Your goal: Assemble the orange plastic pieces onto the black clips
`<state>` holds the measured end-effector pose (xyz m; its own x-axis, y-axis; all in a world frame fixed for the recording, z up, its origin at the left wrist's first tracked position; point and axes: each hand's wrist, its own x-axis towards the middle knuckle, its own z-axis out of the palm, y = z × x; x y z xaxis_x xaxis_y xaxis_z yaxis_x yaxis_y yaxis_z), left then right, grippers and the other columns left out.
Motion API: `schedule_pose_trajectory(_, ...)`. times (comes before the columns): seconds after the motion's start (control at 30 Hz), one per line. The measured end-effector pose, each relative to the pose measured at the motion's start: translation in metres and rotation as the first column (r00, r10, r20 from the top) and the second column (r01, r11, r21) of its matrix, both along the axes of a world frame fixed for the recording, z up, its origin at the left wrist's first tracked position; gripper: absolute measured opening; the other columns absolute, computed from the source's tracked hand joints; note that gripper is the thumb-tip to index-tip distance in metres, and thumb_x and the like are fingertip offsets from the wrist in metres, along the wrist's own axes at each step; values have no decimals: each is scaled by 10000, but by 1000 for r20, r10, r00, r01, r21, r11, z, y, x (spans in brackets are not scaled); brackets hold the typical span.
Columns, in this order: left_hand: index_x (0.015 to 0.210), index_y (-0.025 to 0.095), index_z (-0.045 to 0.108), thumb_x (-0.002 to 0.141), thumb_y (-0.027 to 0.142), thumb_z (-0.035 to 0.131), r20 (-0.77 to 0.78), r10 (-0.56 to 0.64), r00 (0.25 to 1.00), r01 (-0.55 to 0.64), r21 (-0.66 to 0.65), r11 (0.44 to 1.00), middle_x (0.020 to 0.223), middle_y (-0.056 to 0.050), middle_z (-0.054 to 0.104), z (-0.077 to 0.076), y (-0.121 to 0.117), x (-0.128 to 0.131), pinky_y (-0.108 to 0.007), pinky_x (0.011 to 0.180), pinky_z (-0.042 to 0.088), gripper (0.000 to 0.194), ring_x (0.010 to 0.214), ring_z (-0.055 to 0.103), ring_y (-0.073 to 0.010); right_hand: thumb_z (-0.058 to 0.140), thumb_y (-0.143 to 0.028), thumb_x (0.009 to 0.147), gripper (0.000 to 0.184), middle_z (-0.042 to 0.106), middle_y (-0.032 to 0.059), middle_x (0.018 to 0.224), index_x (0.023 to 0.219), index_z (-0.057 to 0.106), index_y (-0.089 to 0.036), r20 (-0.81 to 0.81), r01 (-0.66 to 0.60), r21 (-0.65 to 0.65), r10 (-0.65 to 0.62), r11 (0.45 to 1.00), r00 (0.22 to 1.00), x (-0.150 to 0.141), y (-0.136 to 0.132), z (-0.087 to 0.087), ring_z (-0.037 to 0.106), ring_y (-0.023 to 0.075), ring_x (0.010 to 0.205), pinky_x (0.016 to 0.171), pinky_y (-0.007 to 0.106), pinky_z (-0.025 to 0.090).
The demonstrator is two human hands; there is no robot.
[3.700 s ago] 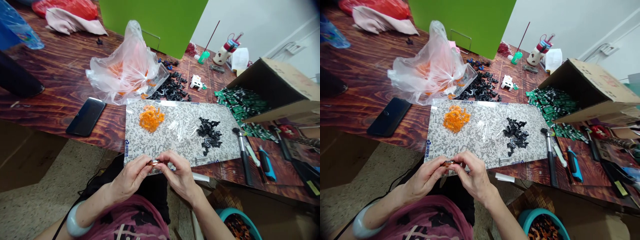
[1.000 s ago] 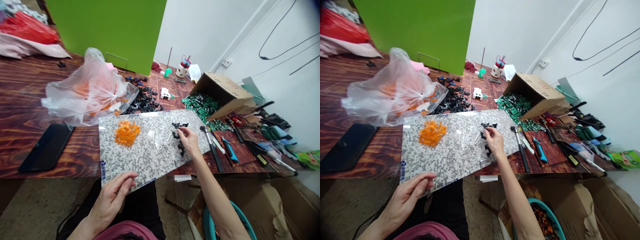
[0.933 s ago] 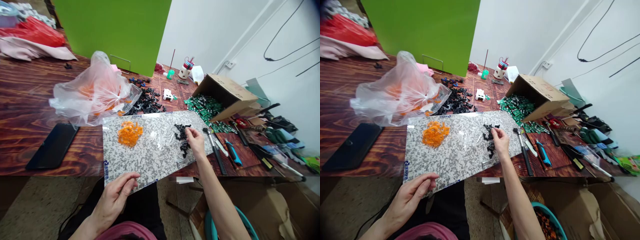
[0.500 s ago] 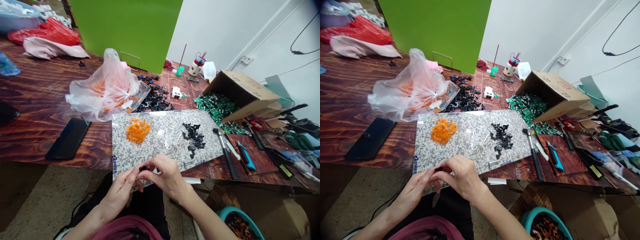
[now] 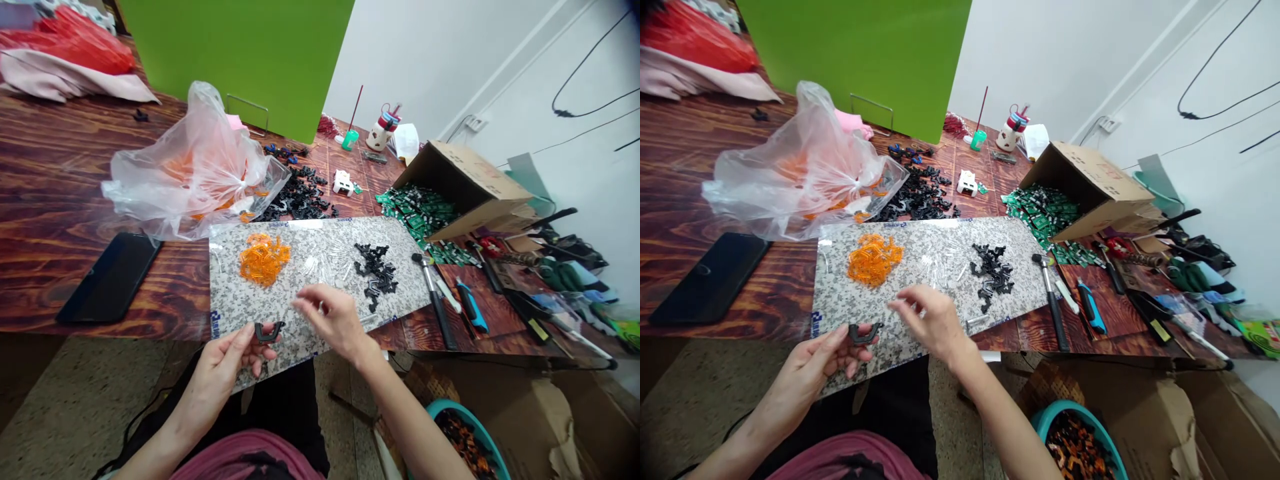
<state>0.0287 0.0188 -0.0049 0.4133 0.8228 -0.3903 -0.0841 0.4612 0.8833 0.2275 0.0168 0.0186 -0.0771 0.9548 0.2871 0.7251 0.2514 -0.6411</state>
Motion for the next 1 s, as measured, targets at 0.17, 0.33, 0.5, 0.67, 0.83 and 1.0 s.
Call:
schedule_pose_trajectory(0.17,913,94,697,804,492,593,92,63,994,-54,-99,994,718,-76,723,5,-1,1,-213,502,457,426,621,609,-155,505,-315,886,204,690,44,797,848,651,-177,283,503,-78,-465,861,839,67,14,-12,617,151,684,664,257,457)
schedule_pose_trajectory(0.33,877,103,698,825,455,591,166,115,979,-89,-155,984,769,-82,727,3,-2,5,-209,498,462,372,650,638,-157,550,-456,820,285,692,59,760,770,669,-202,411,644,-103,-557,758,722,90,20,-26,631,210,734,633,285,408)
schedule_pose_trajectory(0.5,849,106,707,797,453,627,212,134,968,-95,-183,978,785,-88,734,7,-2,7,-215,483,460,360,628,651,-162,573,-550,768,339,698,53,753,769,682,-229,463,670,-155,-545,726,698,89,23,-27,633,231,724,578,286,364)
schedule_pose_trajectory(0.67,853,99,719,743,404,690,186,146,972,-114,-173,978,772,-98,739,8,-1,6,-220,472,456,326,604,652,-168,586,-454,775,248,689,58,721,757,695,-232,483,659,-192,-514,727,709,98,21,-27,625,225,683,546,282,347)
schedule_pose_trajectory(0.83,898,101,726,771,378,663,159,175,972,-153,-139,978,834,-112,748,3,-2,5,-230,513,478,311,665,674,-185,527,-380,839,224,669,65,722,790,658,-204,446,672,-125,-564,730,695,83,10,-11,615,216,675,578,295,393)
schedule_pose_trajectory(1.0,1017,106,708,835,372,588,106,135,985,-131,-46,990,818,-103,755,0,-4,7,-286,658,518,345,741,682,-209,480,-297,895,157,621,19,676,823,580,-201,15,221,-21,-220,975,975,14,-19,15,550,132,532,484,243,426)
